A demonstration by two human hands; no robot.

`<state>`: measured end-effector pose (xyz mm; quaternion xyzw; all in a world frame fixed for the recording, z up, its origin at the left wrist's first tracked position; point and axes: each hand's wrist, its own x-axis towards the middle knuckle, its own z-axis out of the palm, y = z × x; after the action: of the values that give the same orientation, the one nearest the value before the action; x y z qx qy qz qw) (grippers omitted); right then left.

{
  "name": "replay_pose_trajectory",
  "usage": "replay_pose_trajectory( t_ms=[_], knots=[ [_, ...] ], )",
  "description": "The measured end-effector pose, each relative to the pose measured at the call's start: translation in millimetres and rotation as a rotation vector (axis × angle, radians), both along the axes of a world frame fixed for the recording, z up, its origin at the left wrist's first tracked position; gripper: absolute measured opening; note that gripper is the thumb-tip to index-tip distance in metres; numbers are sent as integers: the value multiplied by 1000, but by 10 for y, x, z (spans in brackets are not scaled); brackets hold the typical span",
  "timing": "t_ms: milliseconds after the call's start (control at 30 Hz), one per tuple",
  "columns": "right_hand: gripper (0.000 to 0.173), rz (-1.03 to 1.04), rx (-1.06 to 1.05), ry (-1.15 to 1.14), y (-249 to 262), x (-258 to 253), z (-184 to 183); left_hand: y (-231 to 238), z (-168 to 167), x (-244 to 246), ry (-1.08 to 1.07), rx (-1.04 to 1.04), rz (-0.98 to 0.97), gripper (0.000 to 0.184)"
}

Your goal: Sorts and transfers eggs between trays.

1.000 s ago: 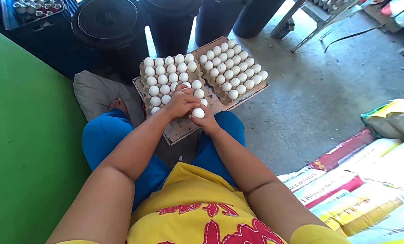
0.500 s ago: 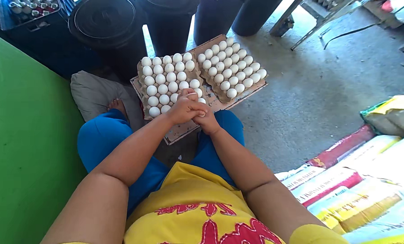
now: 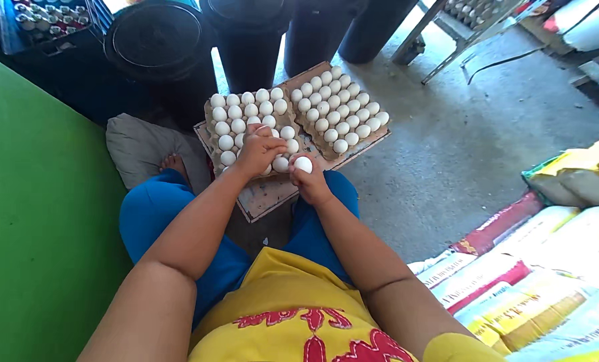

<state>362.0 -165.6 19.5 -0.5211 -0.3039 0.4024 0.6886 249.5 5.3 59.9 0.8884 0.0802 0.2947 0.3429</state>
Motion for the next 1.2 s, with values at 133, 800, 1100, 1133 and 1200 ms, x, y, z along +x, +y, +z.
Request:
replay_pose_trajectory(
  t_ms=[133,800,1100,1133,1200],
  knots=[
    [39,-159,-130,36,291,292,287,87,311,-40,80,-83,229,19],
    [47,-134,-811,-913,1498,810,239,183,742,-198,651,149,261,23],
    [28,262,40,-1338,440,-1055,1939,236,651,-132,747,129,301,25],
    [32,397,156,-1376,336,-1305,2168,219,624,-80,771,138,309,24],
    [34,614,332,-1346,214,-1706,2602,188,565,-30,798,172,303,24]
  ],
)
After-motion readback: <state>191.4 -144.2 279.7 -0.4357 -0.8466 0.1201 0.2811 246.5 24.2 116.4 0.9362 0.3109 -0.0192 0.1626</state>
